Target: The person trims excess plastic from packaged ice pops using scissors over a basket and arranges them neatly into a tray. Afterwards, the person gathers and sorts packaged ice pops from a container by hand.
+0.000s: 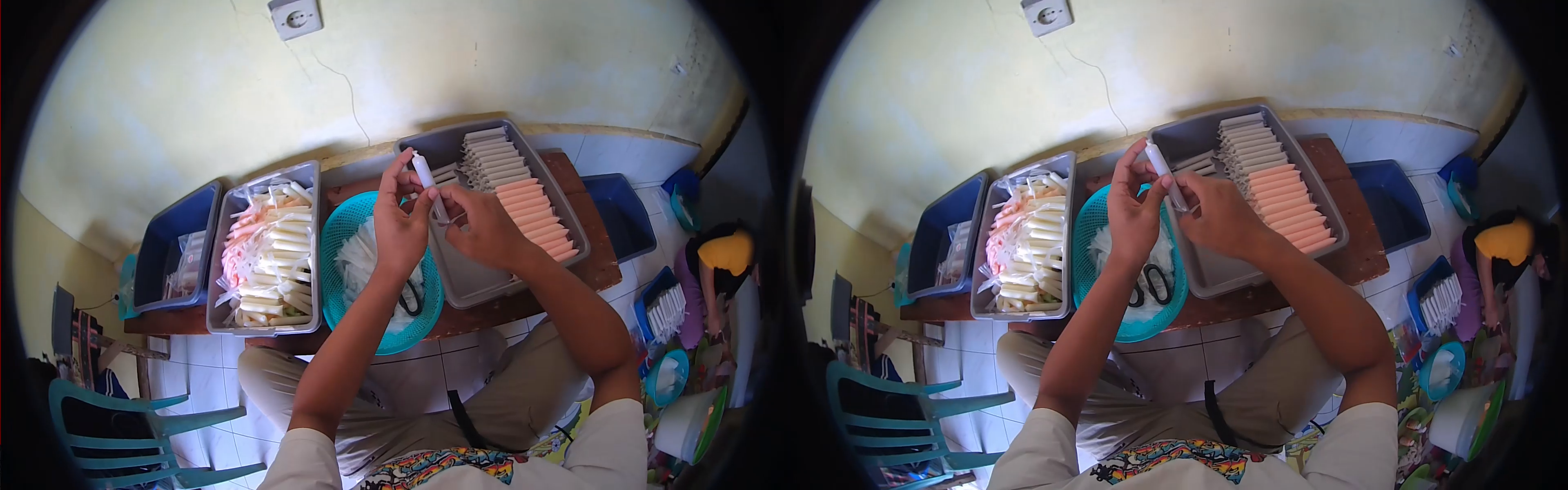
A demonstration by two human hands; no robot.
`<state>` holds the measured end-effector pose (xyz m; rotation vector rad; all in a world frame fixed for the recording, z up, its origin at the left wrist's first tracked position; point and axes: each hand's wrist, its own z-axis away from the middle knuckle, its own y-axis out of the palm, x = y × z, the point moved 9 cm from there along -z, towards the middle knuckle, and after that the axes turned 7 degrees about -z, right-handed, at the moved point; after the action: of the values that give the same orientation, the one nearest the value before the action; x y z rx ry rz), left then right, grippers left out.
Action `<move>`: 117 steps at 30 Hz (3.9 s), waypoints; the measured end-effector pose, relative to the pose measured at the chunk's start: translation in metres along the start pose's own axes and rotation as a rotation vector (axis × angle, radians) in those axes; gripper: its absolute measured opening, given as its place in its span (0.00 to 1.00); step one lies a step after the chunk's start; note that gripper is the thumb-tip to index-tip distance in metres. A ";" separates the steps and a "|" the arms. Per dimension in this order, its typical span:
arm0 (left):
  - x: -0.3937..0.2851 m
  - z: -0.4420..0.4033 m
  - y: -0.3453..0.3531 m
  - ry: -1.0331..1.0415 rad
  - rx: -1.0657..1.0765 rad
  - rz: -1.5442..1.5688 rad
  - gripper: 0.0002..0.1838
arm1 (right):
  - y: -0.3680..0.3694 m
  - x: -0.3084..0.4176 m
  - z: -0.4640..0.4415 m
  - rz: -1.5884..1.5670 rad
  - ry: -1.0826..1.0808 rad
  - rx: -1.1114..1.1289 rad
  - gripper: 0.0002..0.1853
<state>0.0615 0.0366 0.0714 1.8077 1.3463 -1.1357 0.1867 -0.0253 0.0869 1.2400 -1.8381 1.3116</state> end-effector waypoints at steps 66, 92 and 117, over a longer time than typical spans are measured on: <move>0.154 -0.121 0.126 0.151 0.119 -0.745 0.21 | -0.148 -0.196 -0.093 0.974 -0.075 -0.298 0.09; 0.145 -0.118 0.116 0.061 0.057 -0.770 0.19 | -0.152 -0.187 -0.090 0.892 -0.037 -0.341 0.15; 0.150 -0.096 0.085 0.173 0.590 -1.644 0.09 | -0.029 -0.167 -0.091 0.883 -0.254 0.033 0.10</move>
<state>0.1862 0.1579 -0.0218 0.7307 2.9434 -2.3118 0.2764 0.1166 -0.0068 0.6052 -2.7176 1.6590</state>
